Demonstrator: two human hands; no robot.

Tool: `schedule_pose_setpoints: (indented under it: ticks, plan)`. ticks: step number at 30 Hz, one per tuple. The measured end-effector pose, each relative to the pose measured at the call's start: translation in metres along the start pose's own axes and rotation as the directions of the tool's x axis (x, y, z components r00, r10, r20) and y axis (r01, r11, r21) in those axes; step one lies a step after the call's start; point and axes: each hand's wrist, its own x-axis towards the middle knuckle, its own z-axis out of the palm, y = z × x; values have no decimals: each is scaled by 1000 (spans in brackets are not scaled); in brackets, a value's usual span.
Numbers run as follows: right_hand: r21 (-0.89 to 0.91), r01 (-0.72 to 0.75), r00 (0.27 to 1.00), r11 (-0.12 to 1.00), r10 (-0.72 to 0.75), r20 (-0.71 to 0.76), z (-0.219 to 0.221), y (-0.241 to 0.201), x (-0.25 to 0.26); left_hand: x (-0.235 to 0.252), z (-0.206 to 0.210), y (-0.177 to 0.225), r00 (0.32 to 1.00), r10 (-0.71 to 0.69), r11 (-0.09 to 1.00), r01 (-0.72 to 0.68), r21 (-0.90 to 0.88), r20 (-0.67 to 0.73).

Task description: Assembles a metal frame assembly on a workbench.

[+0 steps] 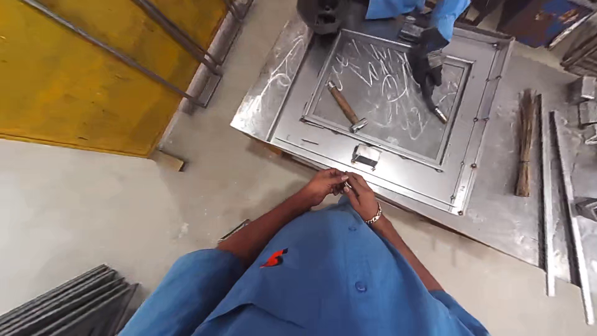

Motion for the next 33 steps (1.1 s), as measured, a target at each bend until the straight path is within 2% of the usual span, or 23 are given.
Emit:
schedule_pose_setpoints:
  ticks: [3, 5, 9, 11, 13, 15, 18, 19, 21, 22, 24, 27, 30, 33]
  plan:
    - [-10, 41, 998, 999, -40, 40, 37, -17, 16, -21, -45, 1, 1000, -17, 994, 19, -105, 15]
    - [18, 2, 1000, 1000, -2, 17, 56, -25, 27, -30, -68, -1, 1000, 12, 993, -10, -121, 14]
    - [128, -230, 970, 965, 238, -50, 75, -31, 45, -25, -89, -3, 997, 26, 987, -13, -159, 78]
    - [237, -331, 942, 913, 336, 22, 78, -30, 59, -13, -96, 2, 998, 29, 987, -21, -160, 48]
    - [293, -368, 930, 882, 346, 128, 79, -27, 77, 0, -103, 14, 998, 40, 995, -44, -95, -45]
    - [214, -370, 926, 904, 342, 159, 85, -21, 92, 8, -115, 21, 994, 73, 997, -71, 29, -80]
    - [52, -323, 934, 945, 309, 179, 99, -13, 106, 1, -136, 29, 995, 93, 959, -80, 271, -34]
    - [7, -316, 929, 949, 308, 205, 105, -12, 100, -9, -141, 26, 998, 64, 944, -61, 323, -1]
    - [-85, -334, 913, 939, 344, 217, 110, -5, 118, 5, -160, 41, 997, 64, 938, -77, 338, 49]
    - [-119, -389, 892, 914, 405, 199, 114, -1, 124, 13, -173, 47, 995, 59, 947, -82, 309, 85]
    - [-168, -551, 804, 817, 574, 154, 123, 10, 125, 22, -200, 57, 984, 31, 968, -74, 239, 177]
    - [-227, -699, 675, 678, 730, 102, 140, 19, 109, 29, -243, 75, 937, -105, 944, -12, 330, 333]
    - [-40, -761, 642, 648, 761, 95, 179, 4, 101, 37, -289, 95, 848, -249, 863, -25, 504, 469]
    - [191, -811, 575, 554, 814, 79, 241, -19, 106, 42, -329, 111, 795, -327, 776, -83, 625, 512]
